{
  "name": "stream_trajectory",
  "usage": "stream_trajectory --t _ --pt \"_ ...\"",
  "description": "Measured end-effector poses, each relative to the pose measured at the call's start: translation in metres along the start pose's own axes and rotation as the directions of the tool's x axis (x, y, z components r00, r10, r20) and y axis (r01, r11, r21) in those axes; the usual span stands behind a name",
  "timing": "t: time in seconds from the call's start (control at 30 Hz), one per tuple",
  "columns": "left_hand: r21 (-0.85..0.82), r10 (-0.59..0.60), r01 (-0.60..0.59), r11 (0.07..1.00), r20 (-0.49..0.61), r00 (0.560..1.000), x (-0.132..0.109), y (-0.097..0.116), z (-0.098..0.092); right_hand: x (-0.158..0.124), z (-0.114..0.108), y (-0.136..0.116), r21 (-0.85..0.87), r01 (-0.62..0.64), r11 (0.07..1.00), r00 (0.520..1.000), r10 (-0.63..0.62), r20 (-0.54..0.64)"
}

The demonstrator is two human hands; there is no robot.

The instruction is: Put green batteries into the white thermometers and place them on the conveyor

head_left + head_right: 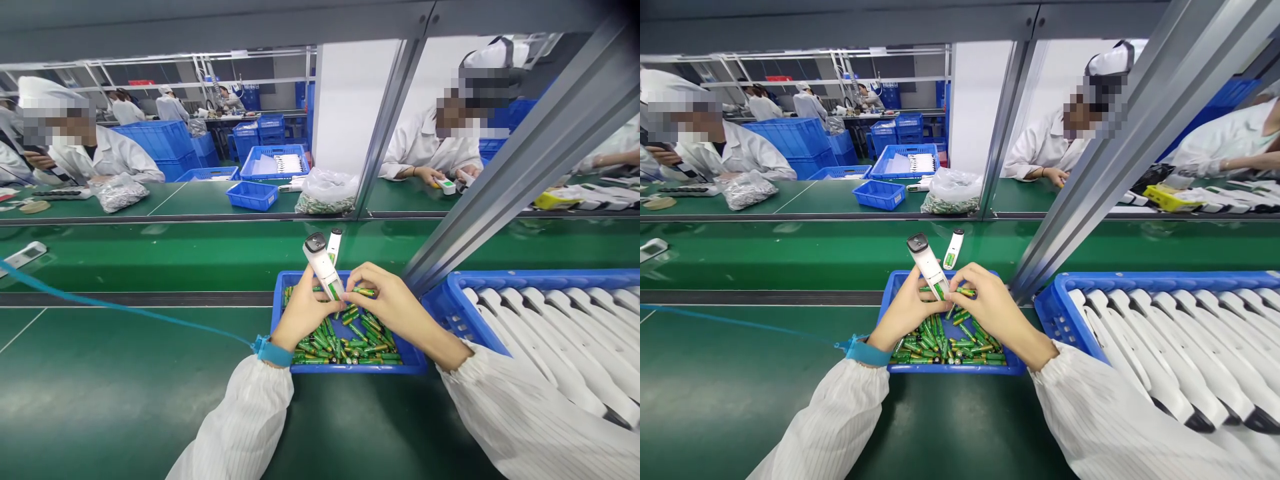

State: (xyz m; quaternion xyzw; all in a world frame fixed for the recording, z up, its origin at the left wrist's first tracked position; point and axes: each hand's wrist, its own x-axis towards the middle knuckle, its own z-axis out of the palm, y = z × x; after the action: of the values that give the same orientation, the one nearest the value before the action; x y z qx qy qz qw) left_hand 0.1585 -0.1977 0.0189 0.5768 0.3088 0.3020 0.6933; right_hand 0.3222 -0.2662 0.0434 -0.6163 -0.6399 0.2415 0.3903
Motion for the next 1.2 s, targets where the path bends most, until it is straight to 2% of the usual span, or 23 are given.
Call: stream_trajectory --t 0.13,0.2,0.27,0.33,0.43,0.57,0.8,1.03,1.2 --pt "-0.005 0.01 -0.01 1.0 0.006 1.0 0.0 0.002 0.001 -0.001 0.002 -0.001 0.098 -0.024 0.995 0.997 0.017 0.072" --pt "0.003 0.029 -0.029 1.0 0.0 1.0 0.0 0.002 0.001 -0.002 0.002 -0.002 0.121 -0.052 0.991 0.997 0.045 0.062" --pt "0.015 0.046 -0.045 0.999 -0.01 0.999 0.0 0.001 0.001 -0.002 0.0 -0.003 0.089 -0.047 0.995 0.999 0.046 0.01" --pt "0.014 0.053 -0.053 0.998 -0.002 0.999 0.0 0.0 0.001 -0.001 -0.002 -0.005 -0.005 0.003 1.0 1.0 -0.003 -0.028" --pt "0.046 0.075 -0.076 0.996 0.022 0.997 -0.001 -0.001 0.002 -0.001 -0.004 -0.007 -0.14 0.077 0.987 0.997 -0.081 -0.022" --pt "0.081 0.078 -0.082 0.993 0.058 0.995 -0.004 0.001 0.004 -0.002 -0.002 -0.007 -0.124 0.104 0.987 0.995 -0.104 0.009" --pt "0.005 0.08 -0.081 0.997 0.119 0.99 -0.008 0.008 0.006 -0.004 -0.001 -0.003 -0.08 0.076 0.994 0.997 -0.074 0.027" --pt "-0.039 0.053 -0.054 0.998 -0.011 0.999 -0.002 0.011 0.009 -0.004 -0.002 -0.003 -0.001 0.073 0.997 0.991 -0.072 0.113" --pt "-0.024 0.064 -0.064 0.998 0.002 0.998 -0.002 0.008 0.008 -0.004 -0.002 -0.002 0.001 0.071 0.997 0.99 -0.071 0.122"
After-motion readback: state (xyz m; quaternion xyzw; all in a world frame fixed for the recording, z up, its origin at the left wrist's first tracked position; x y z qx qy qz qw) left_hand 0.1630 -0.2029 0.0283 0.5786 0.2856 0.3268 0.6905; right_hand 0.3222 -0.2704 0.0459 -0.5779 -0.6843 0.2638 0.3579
